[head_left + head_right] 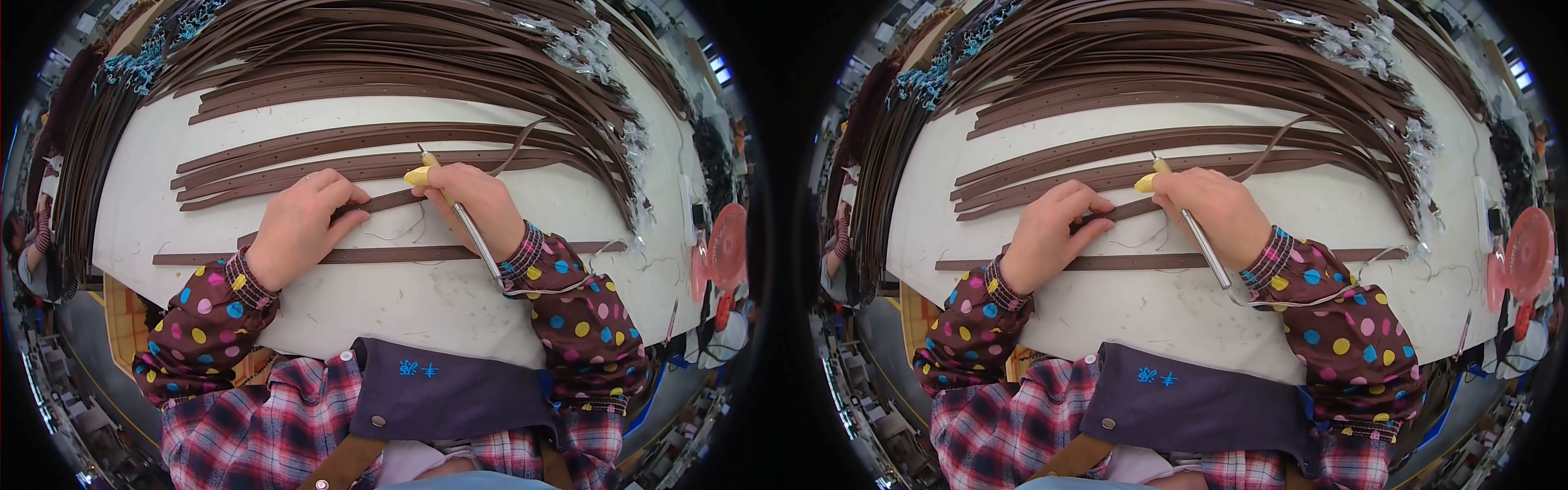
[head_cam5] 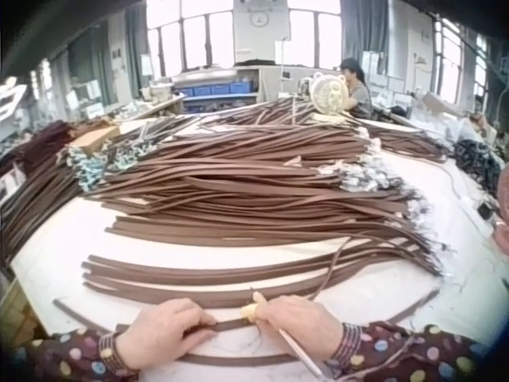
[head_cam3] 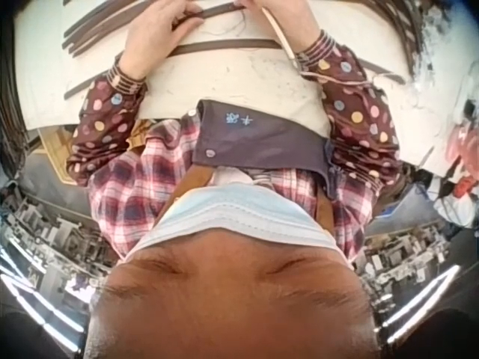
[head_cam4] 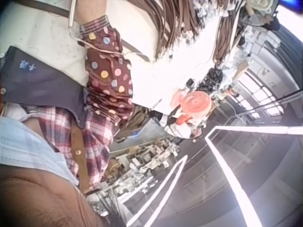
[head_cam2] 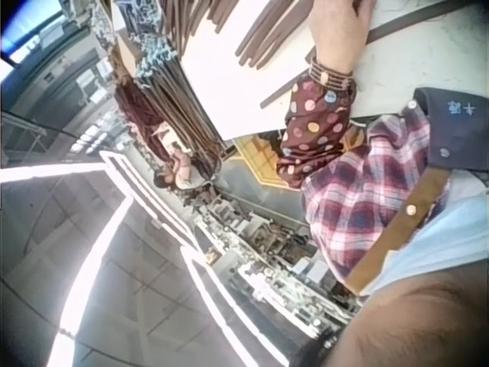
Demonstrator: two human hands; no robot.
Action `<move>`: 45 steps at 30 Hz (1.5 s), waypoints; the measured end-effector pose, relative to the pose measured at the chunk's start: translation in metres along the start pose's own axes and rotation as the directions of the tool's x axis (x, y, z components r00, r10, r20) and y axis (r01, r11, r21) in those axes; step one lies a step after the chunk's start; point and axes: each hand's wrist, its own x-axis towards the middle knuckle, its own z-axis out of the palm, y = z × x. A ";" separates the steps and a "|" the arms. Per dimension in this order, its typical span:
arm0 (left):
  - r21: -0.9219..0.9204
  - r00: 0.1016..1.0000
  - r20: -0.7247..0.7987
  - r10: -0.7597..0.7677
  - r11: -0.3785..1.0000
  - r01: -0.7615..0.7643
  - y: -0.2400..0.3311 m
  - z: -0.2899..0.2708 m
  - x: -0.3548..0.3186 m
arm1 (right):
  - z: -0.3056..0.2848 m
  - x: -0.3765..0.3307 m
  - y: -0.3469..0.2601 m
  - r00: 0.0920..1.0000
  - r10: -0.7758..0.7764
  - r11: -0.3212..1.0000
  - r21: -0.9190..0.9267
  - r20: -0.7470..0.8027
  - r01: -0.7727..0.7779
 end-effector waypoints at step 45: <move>-0.037 0.996 0.086 -0.009 0.999 0.012 0.009 -0.007 -0.018 | -0.025 -0.025 -0.026 0.882 0.336 0.694 0.546 0.331 -0.469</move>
